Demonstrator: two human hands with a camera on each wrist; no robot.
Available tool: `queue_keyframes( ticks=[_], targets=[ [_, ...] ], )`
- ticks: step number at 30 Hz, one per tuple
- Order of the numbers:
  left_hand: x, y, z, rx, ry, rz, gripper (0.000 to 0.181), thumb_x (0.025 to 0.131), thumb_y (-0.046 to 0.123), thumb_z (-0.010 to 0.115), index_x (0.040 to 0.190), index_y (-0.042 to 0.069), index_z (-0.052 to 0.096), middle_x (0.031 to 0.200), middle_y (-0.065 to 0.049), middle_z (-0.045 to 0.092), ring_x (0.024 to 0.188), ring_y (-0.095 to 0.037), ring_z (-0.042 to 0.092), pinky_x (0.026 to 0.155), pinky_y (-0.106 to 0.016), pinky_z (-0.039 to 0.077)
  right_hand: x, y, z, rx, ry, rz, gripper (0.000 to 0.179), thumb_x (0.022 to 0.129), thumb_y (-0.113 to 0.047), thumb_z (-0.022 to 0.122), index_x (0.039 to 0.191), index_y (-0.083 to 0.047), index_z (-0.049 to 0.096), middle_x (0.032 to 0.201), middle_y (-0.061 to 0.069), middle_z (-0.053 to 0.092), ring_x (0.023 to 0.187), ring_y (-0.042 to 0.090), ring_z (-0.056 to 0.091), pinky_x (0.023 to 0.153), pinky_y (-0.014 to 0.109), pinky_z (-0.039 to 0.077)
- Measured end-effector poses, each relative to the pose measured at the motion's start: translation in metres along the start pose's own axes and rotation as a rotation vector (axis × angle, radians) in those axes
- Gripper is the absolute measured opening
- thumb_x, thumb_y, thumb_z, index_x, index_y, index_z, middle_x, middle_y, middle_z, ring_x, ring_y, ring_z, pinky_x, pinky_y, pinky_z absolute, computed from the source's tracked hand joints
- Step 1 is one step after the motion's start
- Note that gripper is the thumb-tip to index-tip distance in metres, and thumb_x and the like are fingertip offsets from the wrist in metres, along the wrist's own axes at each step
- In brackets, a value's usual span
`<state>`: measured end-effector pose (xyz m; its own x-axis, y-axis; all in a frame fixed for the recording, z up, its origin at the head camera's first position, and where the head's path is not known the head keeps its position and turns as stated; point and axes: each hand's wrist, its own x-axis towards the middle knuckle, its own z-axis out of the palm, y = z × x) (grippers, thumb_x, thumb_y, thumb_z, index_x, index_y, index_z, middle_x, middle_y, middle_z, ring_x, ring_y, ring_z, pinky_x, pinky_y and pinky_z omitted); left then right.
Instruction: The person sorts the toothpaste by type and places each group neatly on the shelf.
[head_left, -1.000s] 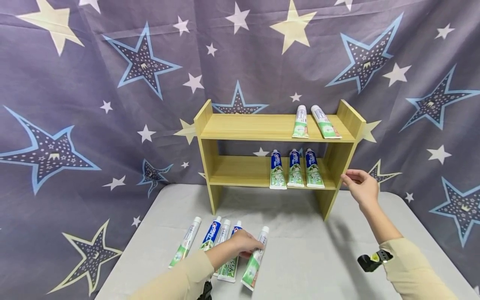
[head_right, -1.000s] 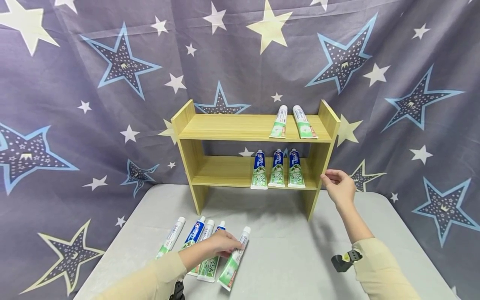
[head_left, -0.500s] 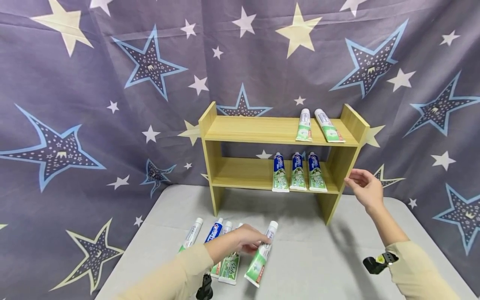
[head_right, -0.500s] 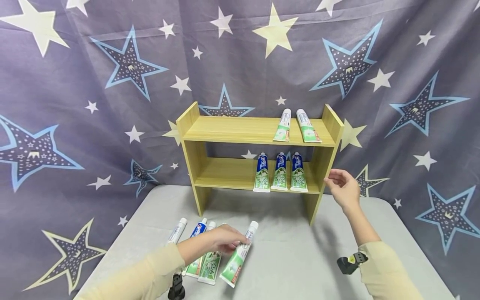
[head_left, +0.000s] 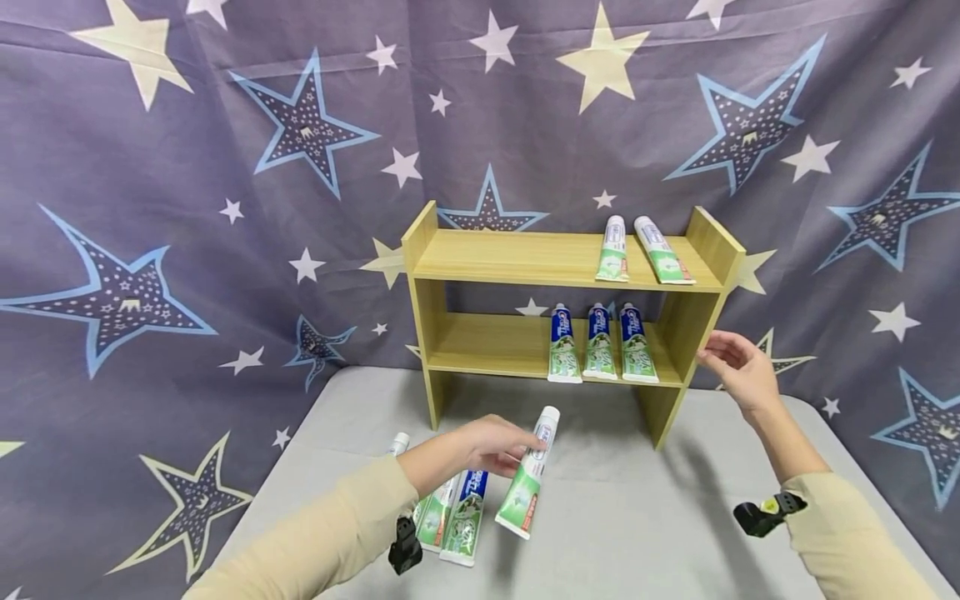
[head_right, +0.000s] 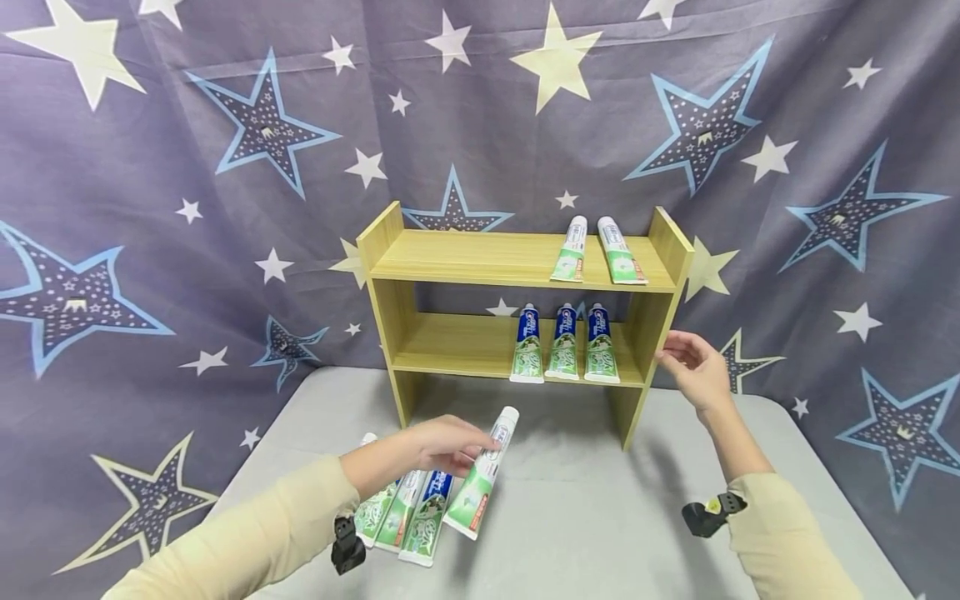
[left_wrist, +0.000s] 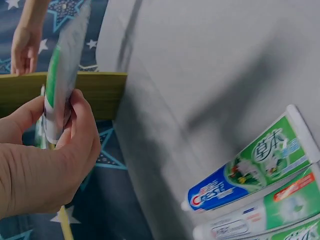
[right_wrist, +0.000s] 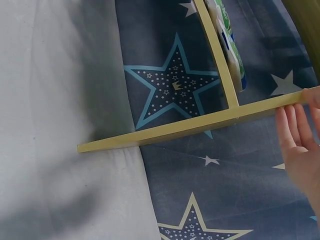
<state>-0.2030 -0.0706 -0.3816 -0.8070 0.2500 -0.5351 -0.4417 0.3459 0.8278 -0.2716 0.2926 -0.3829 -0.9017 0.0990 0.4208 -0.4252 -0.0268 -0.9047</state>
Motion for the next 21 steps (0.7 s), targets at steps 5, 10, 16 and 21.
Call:
queue_keyframes(
  ticks=[5,10,16,21],
  targets=[
    [-0.006,0.017,-0.008,0.015,-0.028,0.002,0.034,0.083,0.021,0.073,0.108,-0.001,0.065,0.096,-0.012,0.070,0.071,-0.015,0.063,0.071,-0.027,0.061,0.000,0.001,-0.004,0.028,-0.010,-0.010,0.039,0.083,0.016,0.060,0.093,-0.021,0.067,0.081,-0.017,0.070,0.074,-0.006,0.065,0.066,0.005,0.052],
    [-0.014,0.035,-0.017,0.002,-0.031,-0.001,0.035,0.084,0.021,0.073,0.110,-0.001,0.064,0.098,-0.013,0.071,0.070,-0.014,0.063,0.066,-0.022,0.059,0.001,0.002,-0.003,0.041,-0.027,-0.012,0.038,0.083,0.016,0.060,0.094,-0.020,0.066,0.082,-0.016,0.071,0.074,-0.005,0.065,0.067,0.005,0.052],
    [-0.028,0.057,-0.025,-0.057,-0.060,0.001,0.034,0.087,0.019,0.070,0.113,-0.001,0.061,0.089,-0.007,0.067,0.074,-0.014,0.063,0.068,-0.022,0.059,0.003,0.003,-0.001,0.024,-0.048,-0.005,0.037,0.084,0.014,0.061,0.094,-0.021,0.066,0.082,-0.017,0.070,0.074,-0.006,0.065,0.067,0.005,0.052],
    [-0.036,0.076,-0.028,-0.036,-0.067,0.003,0.035,0.087,0.021,0.070,0.114,0.001,0.061,0.088,-0.005,0.065,0.075,-0.013,0.062,0.067,-0.020,0.058,0.003,0.000,-0.002,0.045,-0.070,-0.006,0.035,0.084,0.013,0.061,0.096,-0.019,0.066,0.082,-0.015,0.071,0.074,-0.004,0.066,0.067,0.007,0.054]
  ],
)
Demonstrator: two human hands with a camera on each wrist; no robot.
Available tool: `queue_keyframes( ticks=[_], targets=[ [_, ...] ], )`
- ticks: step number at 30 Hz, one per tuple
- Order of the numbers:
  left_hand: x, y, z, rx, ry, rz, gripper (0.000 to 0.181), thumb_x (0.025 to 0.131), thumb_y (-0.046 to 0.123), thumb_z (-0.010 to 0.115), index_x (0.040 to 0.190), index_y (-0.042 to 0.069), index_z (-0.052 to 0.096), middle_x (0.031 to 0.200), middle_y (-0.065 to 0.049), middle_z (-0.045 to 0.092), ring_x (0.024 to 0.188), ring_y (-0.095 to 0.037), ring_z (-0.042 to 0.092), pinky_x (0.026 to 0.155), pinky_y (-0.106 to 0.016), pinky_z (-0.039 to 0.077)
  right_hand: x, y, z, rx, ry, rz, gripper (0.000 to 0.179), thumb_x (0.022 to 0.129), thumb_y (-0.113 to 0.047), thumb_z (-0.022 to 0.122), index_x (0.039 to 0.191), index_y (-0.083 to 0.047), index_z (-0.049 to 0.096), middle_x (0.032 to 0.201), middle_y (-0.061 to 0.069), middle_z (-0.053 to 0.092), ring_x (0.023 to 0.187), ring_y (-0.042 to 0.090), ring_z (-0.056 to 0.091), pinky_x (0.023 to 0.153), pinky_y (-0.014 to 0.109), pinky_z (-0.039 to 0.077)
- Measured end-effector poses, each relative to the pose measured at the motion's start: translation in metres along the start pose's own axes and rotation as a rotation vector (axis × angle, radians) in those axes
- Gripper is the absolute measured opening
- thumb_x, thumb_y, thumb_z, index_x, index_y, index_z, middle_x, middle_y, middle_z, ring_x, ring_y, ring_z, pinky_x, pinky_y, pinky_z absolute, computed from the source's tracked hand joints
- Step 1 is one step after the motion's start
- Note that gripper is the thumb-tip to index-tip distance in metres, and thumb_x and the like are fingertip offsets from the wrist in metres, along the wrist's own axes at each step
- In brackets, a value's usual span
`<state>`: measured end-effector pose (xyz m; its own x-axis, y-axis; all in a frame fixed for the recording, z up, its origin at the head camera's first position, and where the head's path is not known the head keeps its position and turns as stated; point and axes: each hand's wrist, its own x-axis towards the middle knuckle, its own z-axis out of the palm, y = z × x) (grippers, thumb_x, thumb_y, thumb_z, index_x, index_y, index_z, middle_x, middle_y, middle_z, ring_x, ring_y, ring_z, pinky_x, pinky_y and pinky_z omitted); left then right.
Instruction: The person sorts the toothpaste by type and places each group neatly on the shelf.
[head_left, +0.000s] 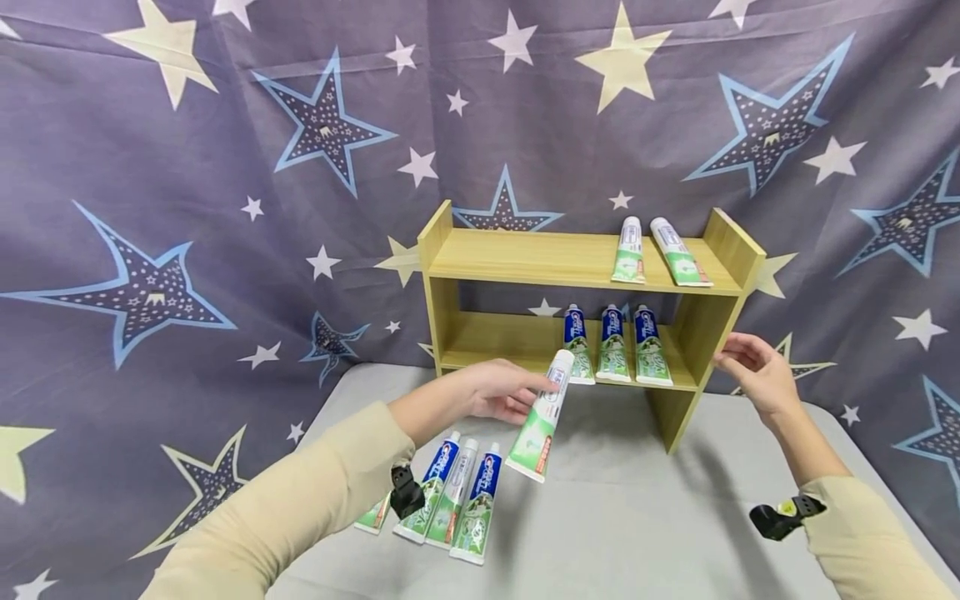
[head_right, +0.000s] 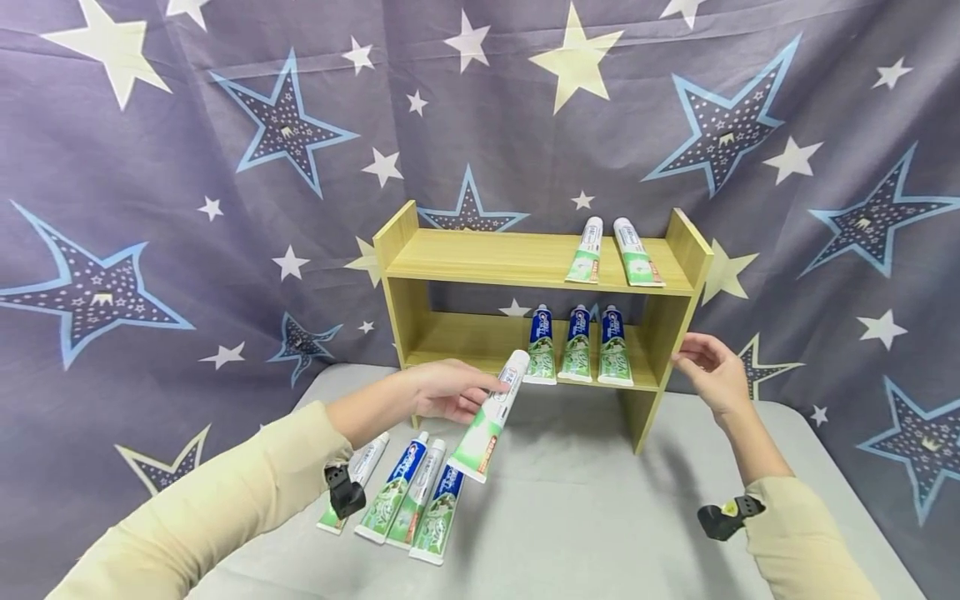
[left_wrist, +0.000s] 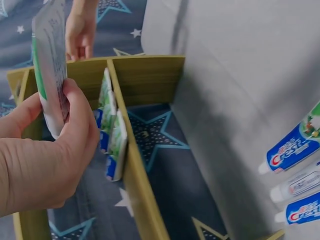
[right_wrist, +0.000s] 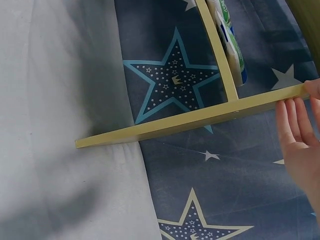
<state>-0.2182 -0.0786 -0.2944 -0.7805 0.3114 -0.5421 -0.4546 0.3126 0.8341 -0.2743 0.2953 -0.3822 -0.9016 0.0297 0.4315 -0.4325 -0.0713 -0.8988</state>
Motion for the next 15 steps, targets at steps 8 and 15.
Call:
queue_keyframes(
  ticks=[8,15],
  targets=[
    [-0.009,0.024,0.002,0.024,-0.031,-0.006,0.033,0.088,0.023,0.070,0.111,0.003,0.059,0.091,-0.006,0.065,0.078,-0.014,0.063,0.069,-0.021,0.059,0.000,-0.003,-0.004,0.028,-0.013,-0.010,0.035,0.084,0.015,0.060,0.096,-0.018,0.066,0.082,-0.014,0.072,0.072,-0.003,0.067,0.065,0.008,0.055],
    [-0.016,0.038,-0.001,-0.029,-0.071,-0.006,0.036,0.090,0.023,0.067,0.118,0.004,0.054,0.093,-0.006,0.065,0.082,-0.014,0.063,0.100,-0.034,0.054,0.001,0.000,-0.001,0.026,-0.005,0.006,0.038,0.083,0.016,0.060,0.095,-0.019,0.067,0.082,-0.015,0.071,0.073,-0.004,0.067,0.066,0.007,0.054]
  ],
)
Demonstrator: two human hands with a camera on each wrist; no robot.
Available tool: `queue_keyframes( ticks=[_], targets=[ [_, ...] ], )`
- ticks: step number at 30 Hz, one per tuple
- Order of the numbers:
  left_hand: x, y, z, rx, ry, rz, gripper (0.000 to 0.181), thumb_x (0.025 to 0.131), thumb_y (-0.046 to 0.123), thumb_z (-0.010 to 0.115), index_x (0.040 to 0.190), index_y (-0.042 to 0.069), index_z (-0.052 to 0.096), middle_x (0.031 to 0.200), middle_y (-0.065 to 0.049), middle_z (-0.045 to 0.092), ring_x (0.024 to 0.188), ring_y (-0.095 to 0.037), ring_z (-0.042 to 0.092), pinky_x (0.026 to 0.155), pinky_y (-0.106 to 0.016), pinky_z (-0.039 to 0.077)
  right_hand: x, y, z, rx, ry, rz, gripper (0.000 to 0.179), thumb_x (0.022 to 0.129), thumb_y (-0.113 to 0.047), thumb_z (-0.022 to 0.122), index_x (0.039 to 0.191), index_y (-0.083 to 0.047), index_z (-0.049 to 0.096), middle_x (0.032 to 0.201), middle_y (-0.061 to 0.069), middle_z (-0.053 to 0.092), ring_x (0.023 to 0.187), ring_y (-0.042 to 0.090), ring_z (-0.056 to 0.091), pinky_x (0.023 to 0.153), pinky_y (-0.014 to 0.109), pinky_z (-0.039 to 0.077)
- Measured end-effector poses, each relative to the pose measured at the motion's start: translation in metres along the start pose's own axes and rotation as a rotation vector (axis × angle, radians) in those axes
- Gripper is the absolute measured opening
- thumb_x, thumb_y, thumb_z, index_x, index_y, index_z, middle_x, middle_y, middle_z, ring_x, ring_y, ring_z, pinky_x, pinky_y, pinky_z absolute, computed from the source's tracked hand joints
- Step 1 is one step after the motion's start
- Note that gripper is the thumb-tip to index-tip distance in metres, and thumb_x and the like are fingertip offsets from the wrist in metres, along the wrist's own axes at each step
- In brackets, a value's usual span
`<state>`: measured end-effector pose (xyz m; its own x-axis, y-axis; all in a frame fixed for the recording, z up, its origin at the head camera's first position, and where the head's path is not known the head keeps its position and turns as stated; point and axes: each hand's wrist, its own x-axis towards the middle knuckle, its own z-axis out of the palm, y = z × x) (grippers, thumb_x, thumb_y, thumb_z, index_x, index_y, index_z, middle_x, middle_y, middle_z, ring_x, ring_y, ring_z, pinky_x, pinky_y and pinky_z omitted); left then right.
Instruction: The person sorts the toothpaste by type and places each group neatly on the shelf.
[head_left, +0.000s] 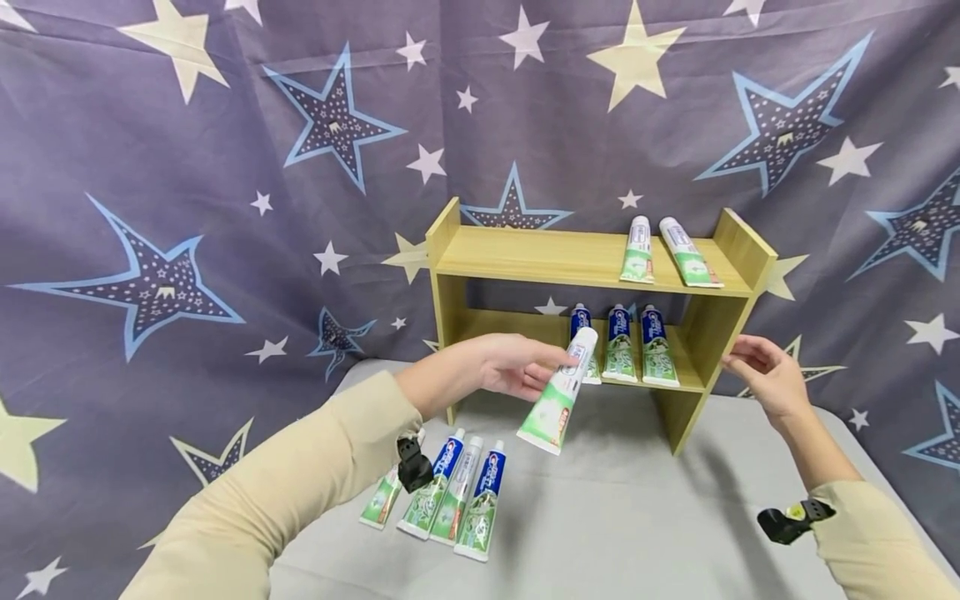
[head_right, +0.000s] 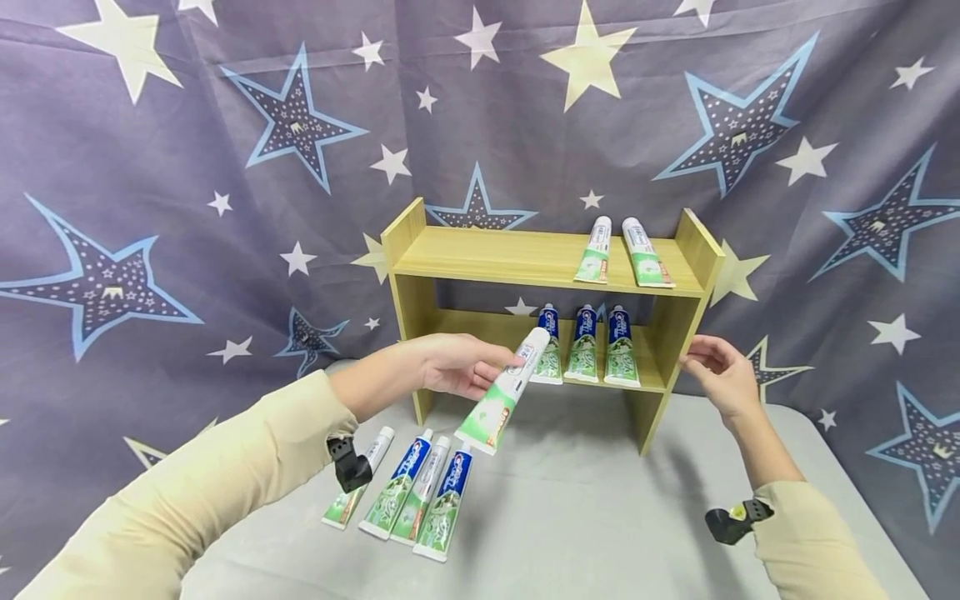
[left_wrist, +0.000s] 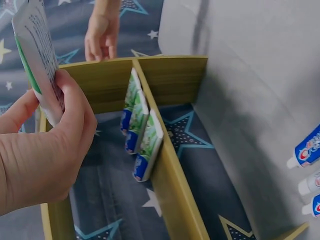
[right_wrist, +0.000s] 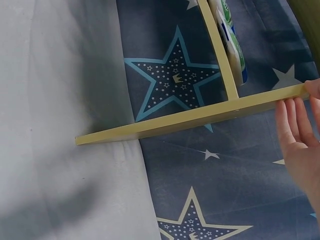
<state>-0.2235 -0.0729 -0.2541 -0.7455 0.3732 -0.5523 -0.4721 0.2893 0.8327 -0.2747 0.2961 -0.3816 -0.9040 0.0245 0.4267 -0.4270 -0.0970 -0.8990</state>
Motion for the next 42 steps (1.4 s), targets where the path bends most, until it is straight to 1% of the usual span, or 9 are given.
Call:
queue_keyframes(
  ticks=[7,9,15,23,26,29,34,39,42],
  targets=[
    [-0.005,0.020,-0.001,-0.048,-0.012,0.041,0.052,0.093,0.022,0.062,0.138,0.004,0.042,0.138,-0.019,0.054,0.090,-0.017,0.061,0.107,-0.038,0.048,-0.001,0.000,0.001,0.001,0.001,-0.007,0.036,0.084,0.015,0.060,0.095,-0.018,0.067,0.082,-0.014,0.071,0.073,-0.004,0.067,0.065,0.007,0.054],
    [-0.008,0.027,-0.002,-0.063,-0.010,0.058,0.051,0.094,0.021,0.061,0.138,0.004,0.042,0.138,-0.019,0.053,0.090,-0.017,0.060,0.107,-0.038,0.048,-0.001,0.000,0.001,0.001,0.000,-0.012,0.034,0.084,0.014,0.061,0.096,-0.018,0.067,0.082,-0.014,0.072,0.073,-0.003,0.067,0.066,0.008,0.054],
    [-0.009,0.052,-0.003,-0.094,0.012,0.103,0.044,0.094,0.021,0.062,0.131,0.001,0.050,0.108,-0.013,0.065,0.083,-0.016,0.063,0.104,-0.034,0.051,-0.004,0.001,0.001,0.013,0.001,-0.016,0.033,0.085,0.013,0.061,0.098,-0.017,0.066,0.083,-0.013,0.071,0.072,-0.002,0.066,0.066,0.008,0.055],
    [-0.005,0.081,-0.003,-0.123,0.016,0.135,0.041,0.097,0.021,0.057,0.131,-0.001,0.050,0.083,-0.005,0.063,0.070,-0.012,0.060,0.063,-0.021,0.056,-0.003,0.001,0.001,0.034,-0.008,-0.019,0.036,0.084,0.017,0.059,0.098,-0.016,0.067,0.083,-0.011,0.071,0.072,-0.001,0.067,0.066,0.009,0.056],
    [-0.004,0.093,-0.005,-0.129,0.037,0.140,0.044,0.097,0.022,0.057,0.134,-0.001,0.049,0.084,-0.007,0.063,0.071,-0.014,0.059,0.066,-0.022,0.056,-0.003,0.001,0.001,0.035,-0.005,-0.014,0.036,0.084,0.016,0.060,0.098,-0.016,0.067,0.084,-0.011,0.071,0.073,-0.001,0.067,0.067,0.010,0.056],
    [-0.002,0.106,-0.009,-0.134,0.070,0.139,0.045,0.096,0.021,0.058,0.134,0.000,0.049,0.085,-0.007,0.062,0.075,-0.016,0.060,0.085,-0.027,0.058,-0.003,0.001,-0.001,0.025,-0.005,-0.012,0.037,0.084,0.016,0.060,0.098,-0.017,0.067,0.084,-0.012,0.071,0.074,-0.001,0.067,0.067,0.010,0.056],
    [0.005,0.129,-0.020,-0.176,0.124,0.140,0.040,0.097,0.020,0.056,0.132,0.002,0.050,0.088,-0.008,0.058,0.080,-0.017,0.057,0.110,-0.030,0.046,-0.003,0.000,-0.003,0.009,-0.008,-0.015,0.036,0.084,0.015,0.061,0.099,-0.017,0.067,0.085,-0.012,0.071,0.075,-0.001,0.067,0.067,0.010,0.056],
    [0.018,0.148,-0.027,-0.224,0.151,0.105,0.035,0.098,0.019,0.053,0.129,0.003,0.049,0.089,-0.007,0.055,0.080,-0.016,0.053,0.111,-0.028,0.044,-0.003,0.000,-0.003,0.004,0.001,-0.024,0.035,0.084,0.014,0.061,0.098,-0.017,0.067,0.083,-0.013,0.071,0.074,-0.001,0.067,0.067,0.010,0.056],
    [0.028,0.155,-0.029,-0.232,0.153,0.092,0.026,0.098,0.019,0.052,0.119,0.003,0.051,0.085,-0.006,0.054,0.071,-0.014,0.051,0.090,-0.024,0.054,-0.003,0.001,-0.002,-0.008,0.007,-0.032,0.035,0.084,0.013,0.062,0.098,-0.018,0.066,0.083,-0.013,0.070,0.074,-0.002,0.066,0.067,0.009,0.055]
  ],
)
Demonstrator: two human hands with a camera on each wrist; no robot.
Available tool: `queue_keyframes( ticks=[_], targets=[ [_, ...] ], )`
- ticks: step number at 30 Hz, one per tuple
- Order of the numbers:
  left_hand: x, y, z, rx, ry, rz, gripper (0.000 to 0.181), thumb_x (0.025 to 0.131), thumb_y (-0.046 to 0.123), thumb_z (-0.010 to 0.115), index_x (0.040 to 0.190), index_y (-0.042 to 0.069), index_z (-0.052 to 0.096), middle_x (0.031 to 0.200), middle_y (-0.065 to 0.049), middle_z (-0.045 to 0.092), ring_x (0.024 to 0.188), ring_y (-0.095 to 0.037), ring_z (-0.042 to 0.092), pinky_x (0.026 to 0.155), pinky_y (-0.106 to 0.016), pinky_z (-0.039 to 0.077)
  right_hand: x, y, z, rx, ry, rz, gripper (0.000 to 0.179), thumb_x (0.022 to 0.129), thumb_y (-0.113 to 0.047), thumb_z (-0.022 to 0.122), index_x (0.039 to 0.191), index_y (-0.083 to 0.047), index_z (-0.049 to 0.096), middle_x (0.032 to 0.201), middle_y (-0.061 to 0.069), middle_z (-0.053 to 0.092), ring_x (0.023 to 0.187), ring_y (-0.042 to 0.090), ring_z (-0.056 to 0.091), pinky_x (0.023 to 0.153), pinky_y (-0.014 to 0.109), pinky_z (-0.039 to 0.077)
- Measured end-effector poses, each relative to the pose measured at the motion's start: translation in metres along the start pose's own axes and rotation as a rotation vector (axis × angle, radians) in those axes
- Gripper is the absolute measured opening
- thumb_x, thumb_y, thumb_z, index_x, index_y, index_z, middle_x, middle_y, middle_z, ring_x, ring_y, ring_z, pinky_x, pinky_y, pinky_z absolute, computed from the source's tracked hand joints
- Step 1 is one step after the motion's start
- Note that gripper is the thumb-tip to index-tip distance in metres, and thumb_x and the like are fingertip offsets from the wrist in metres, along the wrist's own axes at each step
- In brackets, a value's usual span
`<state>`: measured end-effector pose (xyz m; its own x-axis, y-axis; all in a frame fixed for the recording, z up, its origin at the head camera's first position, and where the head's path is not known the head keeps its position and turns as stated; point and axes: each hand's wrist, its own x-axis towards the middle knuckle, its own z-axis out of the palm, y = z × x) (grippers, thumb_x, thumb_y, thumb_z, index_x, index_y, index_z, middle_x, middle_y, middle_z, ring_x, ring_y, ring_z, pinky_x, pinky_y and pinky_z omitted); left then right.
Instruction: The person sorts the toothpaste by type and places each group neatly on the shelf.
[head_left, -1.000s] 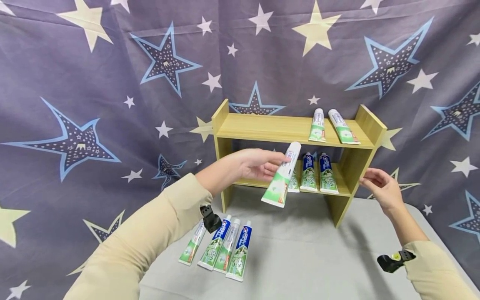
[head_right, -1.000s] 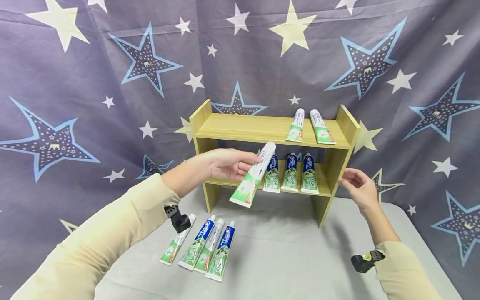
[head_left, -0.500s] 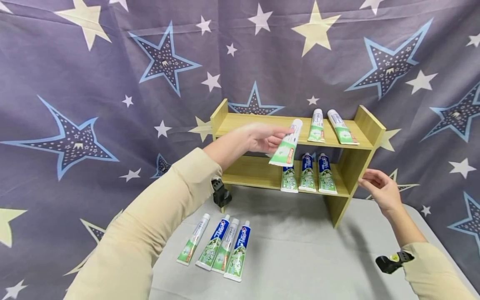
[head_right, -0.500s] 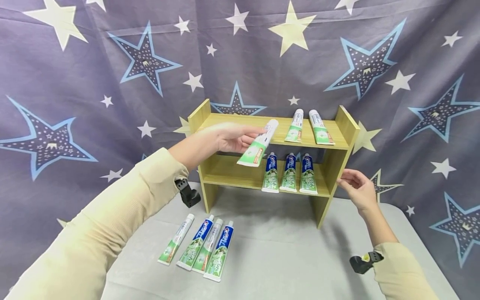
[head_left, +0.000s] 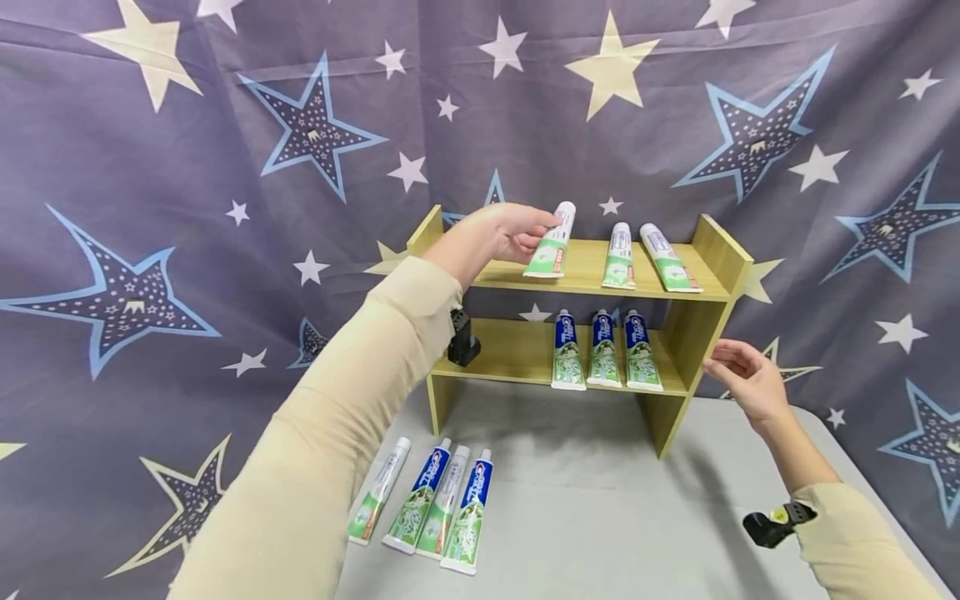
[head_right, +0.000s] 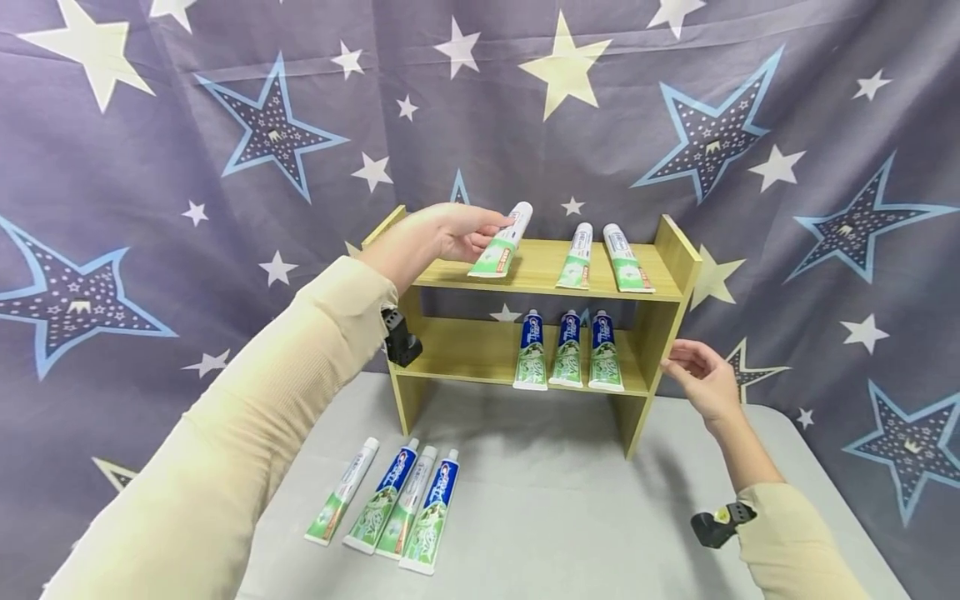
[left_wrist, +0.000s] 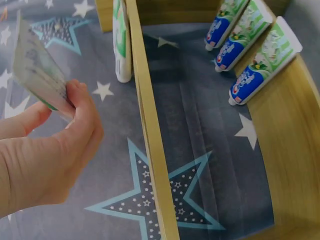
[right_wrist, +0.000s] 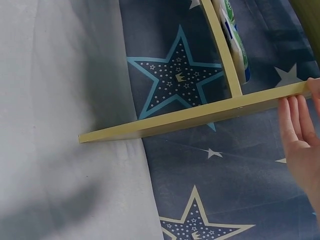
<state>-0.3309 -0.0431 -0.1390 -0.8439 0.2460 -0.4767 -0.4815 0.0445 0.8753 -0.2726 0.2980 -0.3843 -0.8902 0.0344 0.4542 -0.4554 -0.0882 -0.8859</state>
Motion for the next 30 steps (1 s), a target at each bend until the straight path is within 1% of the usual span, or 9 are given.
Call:
queue_keyframes(
  ticks=[6,10,19,22,23,24,27,29,30],
  targets=[
    [0.016,0.004,0.007,-0.007,-0.042,-0.020,0.018,0.099,0.019,0.052,0.101,0.001,0.049,0.075,-0.007,0.054,0.050,-0.007,0.036,0.046,-0.018,0.036,-0.004,0.005,0.001,0.011,0.026,-0.008,0.037,0.084,0.016,0.060,0.097,-0.018,0.067,0.083,-0.013,0.071,0.075,-0.003,0.066,0.068,0.009,0.056],
    [0.022,0.006,0.012,0.029,-0.037,-0.033,0.019,0.100,0.020,0.050,0.105,0.002,0.048,0.074,-0.007,0.053,0.046,-0.005,0.025,0.042,-0.015,0.023,-0.003,0.005,0.001,0.004,0.034,-0.010,0.034,0.084,0.012,0.063,0.097,-0.019,0.068,0.083,-0.013,0.071,0.074,-0.003,0.066,0.068,0.009,0.055],
    [0.035,0.008,0.016,0.083,0.027,-0.043,0.013,0.100,0.018,0.048,0.097,0.005,0.046,0.080,-0.003,0.049,0.045,-0.005,0.022,0.040,-0.013,0.017,0.002,0.004,0.000,-0.019,0.035,0.004,0.029,0.083,0.006,0.068,0.098,-0.019,0.067,0.082,-0.014,0.071,0.073,-0.001,0.066,0.067,0.009,0.056],
    [0.052,0.006,0.017,0.082,0.015,-0.036,0.018,0.100,0.015,0.049,0.112,0.003,0.051,0.089,-0.006,0.056,0.044,-0.004,0.023,0.038,-0.013,0.018,0.002,0.004,-0.001,-0.014,0.036,-0.004,0.032,0.084,0.010,0.065,0.098,-0.018,0.067,0.082,-0.013,0.071,0.073,-0.001,0.067,0.067,0.009,0.055],
    [0.080,0.008,0.013,0.066,-0.011,-0.048,0.019,0.099,0.016,0.052,0.114,0.004,0.052,0.091,-0.007,0.059,0.043,-0.005,0.023,0.037,-0.014,0.017,0.002,0.004,-0.002,-0.012,0.038,-0.007,0.032,0.084,0.010,0.065,0.098,-0.018,0.067,0.082,-0.013,0.071,0.073,-0.001,0.067,0.067,0.009,0.055],
    [0.082,0.007,0.014,0.051,-0.015,-0.053,0.024,0.099,0.016,0.052,0.121,0.005,0.052,0.098,-0.008,0.061,0.043,-0.005,0.021,0.037,-0.014,0.016,0.002,0.004,-0.002,-0.006,0.038,-0.009,0.031,0.084,0.009,0.065,0.098,-0.018,0.067,0.082,-0.013,0.071,0.073,-0.001,0.067,0.067,0.009,0.055],
    [0.081,0.001,0.018,0.038,0.018,-0.030,0.035,0.098,0.013,0.053,0.133,0.008,0.049,0.114,-0.009,0.064,0.043,-0.006,0.026,0.035,-0.013,0.022,0.002,0.004,-0.001,0.020,0.040,-0.014,0.030,0.083,0.009,0.066,0.098,-0.017,0.068,0.082,-0.012,0.071,0.073,0.000,0.067,0.067,0.010,0.056],
    [0.073,-0.002,0.022,0.032,0.082,-0.013,0.042,0.095,0.010,0.057,0.137,0.012,0.049,0.121,-0.008,0.065,0.052,-0.006,0.048,0.041,-0.011,0.038,0.002,0.005,0.000,0.025,0.039,-0.015,0.030,0.083,0.009,0.066,0.097,-0.017,0.068,0.082,-0.012,0.071,0.073,0.000,0.067,0.068,0.010,0.056],
    [0.046,-0.006,0.029,0.048,0.132,0.016,0.049,0.095,0.008,0.057,0.142,0.014,0.044,0.128,-0.008,0.063,0.063,-0.006,0.059,0.050,-0.009,0.047,0.002,0.005,0.000,0.026,0.039,-0.016,0.030,0.083,0.009,0.066,0.097,-0.017,0.068,0.082,-0.011,0.071,0.073,0.000,0.067,0.068,0.010,0.056]
  ],
)
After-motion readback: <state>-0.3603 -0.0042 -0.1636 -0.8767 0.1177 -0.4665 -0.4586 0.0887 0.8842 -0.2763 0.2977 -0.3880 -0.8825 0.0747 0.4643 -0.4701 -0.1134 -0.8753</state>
